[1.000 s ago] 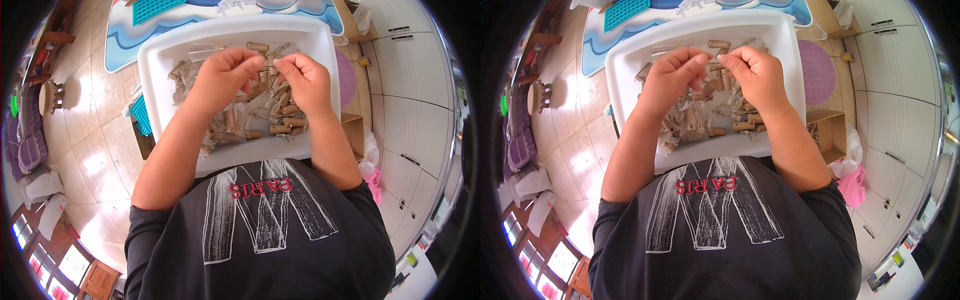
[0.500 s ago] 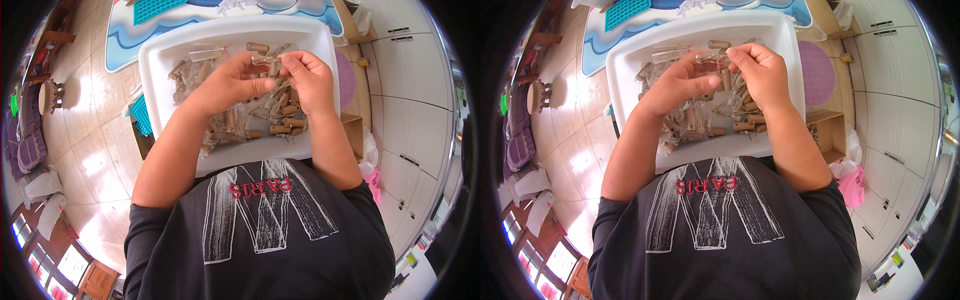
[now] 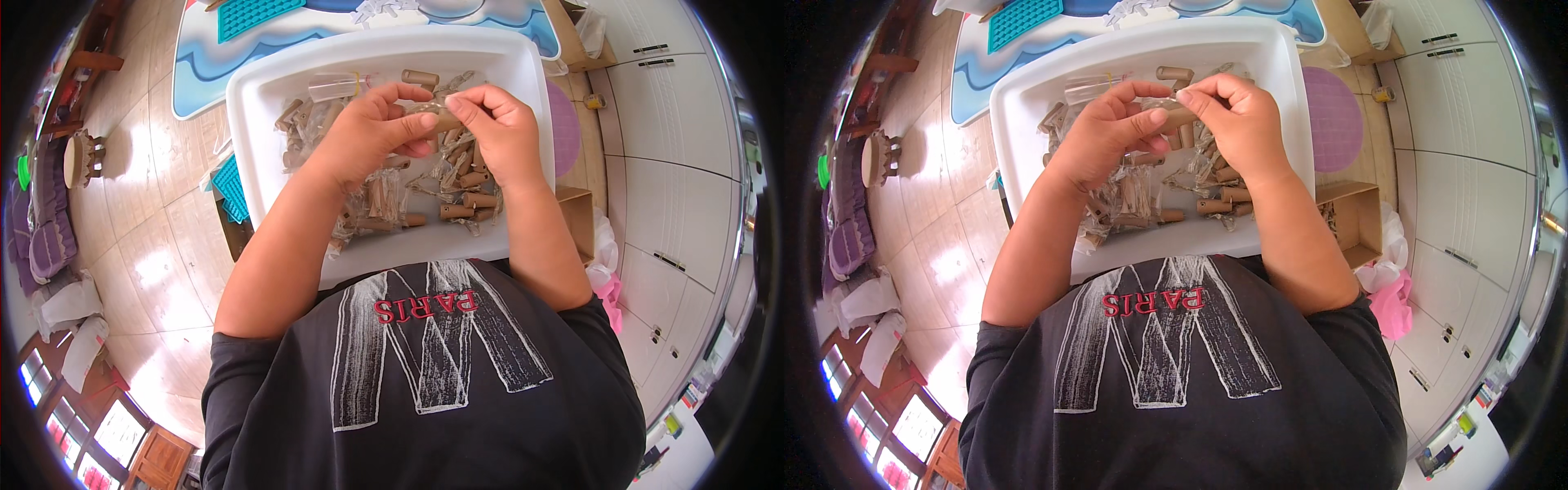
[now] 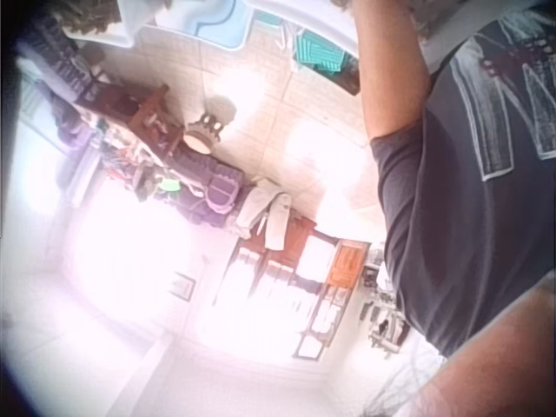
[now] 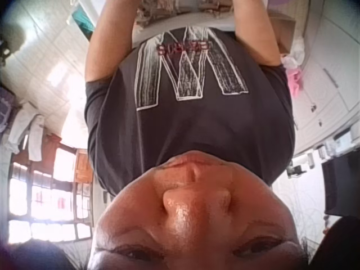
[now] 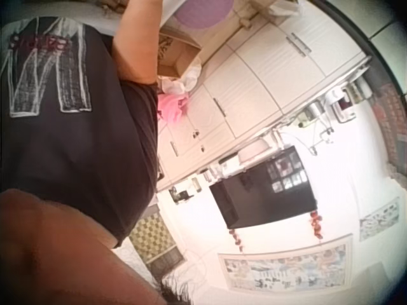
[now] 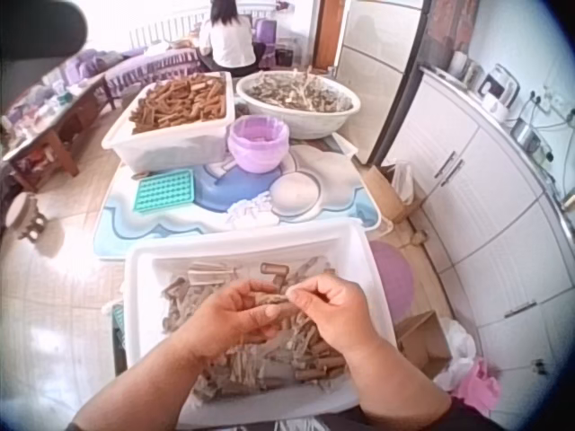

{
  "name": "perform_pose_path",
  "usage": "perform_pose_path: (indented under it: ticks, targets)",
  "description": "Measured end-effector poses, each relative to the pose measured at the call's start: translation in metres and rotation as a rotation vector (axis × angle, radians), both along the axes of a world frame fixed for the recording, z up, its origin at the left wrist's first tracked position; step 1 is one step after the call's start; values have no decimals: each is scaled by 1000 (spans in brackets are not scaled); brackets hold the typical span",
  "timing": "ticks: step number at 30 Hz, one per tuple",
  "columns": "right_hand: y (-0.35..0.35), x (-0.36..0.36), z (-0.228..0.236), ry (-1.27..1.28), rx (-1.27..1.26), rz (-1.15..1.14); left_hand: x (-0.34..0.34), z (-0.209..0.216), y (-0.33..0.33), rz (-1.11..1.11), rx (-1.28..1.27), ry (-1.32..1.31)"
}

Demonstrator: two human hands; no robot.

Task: The person repeatedly picks up small cylindrical cork-like objects from a white tray and wraps each one individually in a small piece of clear plastic film. The wrapped items are placed back into the tray. The process is repetitive and continues throughout the clip.

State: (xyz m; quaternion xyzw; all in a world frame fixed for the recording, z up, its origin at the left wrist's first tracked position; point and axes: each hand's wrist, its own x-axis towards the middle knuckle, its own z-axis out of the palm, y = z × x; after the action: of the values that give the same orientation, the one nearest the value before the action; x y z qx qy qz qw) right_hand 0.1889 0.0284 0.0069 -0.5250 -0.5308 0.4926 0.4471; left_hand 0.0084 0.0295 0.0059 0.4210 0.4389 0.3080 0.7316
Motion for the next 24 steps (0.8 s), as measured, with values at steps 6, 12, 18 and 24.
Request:
perform_pose_path:
  ticks: [6,12,18,24]
  targets:
    - [-1,-2,-1,-13,44,2,1,1,1,43,4,4]
    - [4,10,-2,536,-193,-48,-1,3,2,42,-71,2]
    - [-1,4,5,240,-197,157,0,-3,3,237,-105,-109]
    - [-2,-3,-4,123,-66,169,1,3,0,199,-89,-93]
